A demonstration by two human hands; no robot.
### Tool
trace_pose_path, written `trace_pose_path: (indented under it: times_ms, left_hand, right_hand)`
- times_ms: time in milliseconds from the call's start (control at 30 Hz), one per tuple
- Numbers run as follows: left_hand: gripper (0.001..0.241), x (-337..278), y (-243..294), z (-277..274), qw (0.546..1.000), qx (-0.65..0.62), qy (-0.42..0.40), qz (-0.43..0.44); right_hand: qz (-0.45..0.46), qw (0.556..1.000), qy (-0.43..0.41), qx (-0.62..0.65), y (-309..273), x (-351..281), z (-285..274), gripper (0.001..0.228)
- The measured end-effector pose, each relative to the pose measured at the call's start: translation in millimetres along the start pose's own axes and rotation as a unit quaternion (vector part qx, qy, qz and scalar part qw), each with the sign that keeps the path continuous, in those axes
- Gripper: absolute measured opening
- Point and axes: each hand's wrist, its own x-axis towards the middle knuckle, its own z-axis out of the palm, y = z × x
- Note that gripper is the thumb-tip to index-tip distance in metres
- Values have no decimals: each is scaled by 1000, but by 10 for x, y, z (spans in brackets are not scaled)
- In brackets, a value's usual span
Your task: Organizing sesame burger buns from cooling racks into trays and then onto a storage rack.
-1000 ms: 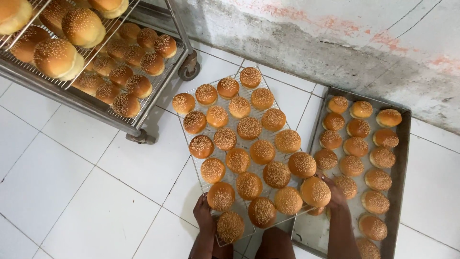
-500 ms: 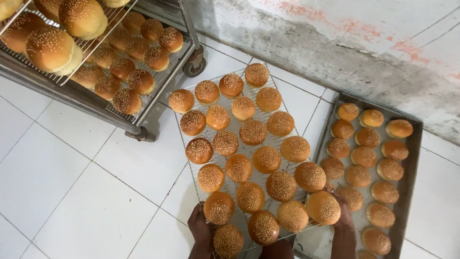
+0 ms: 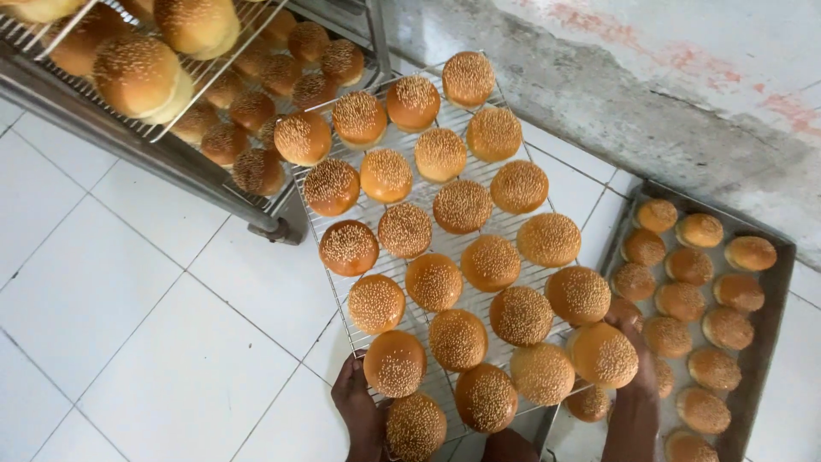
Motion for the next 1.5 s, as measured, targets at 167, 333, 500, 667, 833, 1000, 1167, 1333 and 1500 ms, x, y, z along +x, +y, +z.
trace_pose_path:
  times_ms: [167,333,500,667,833,1000,1167,1333,1500]
  left_hand:
    - [31,116,-29,-119,999,3,0,43]
    - [30,-125,262,-57,997,19,3,78]
    - [30,-181,313,-23,995,-71,69,18]
    - [28,-151,177,-62,992,-51,75,83]
    - [28,-158,235,59,992,-48,72,93]
    - [30,-134,194,220,989,-87,111,41]
    - [32,-181,285,455,982,-143,114,45]
    - [34,-178,292,651,978,-164,123,44]
    - [31,-256,297,793,970,-202,134,15]
  right_hand:
    - [-13,999,-34,-23,-176,178,277,71]
    - [32,998,6,-54,-369,298,479,76]
    - [51,998,-27,-9,-427,567,529,74]
    - [-3,981,-192,21,-579,719,706,73]
    - [27,994,-95,-53,-900,631,1123,78]
    - [50,994,-55,-81,-997,884,1115,76]
    - [79,988,-130,-36,-975,1530,938,74]
    - [32,957,-284,-46,-1293,1622,1268,85]
    - [91,964,-246,-36,-1384,1751,1262,86]
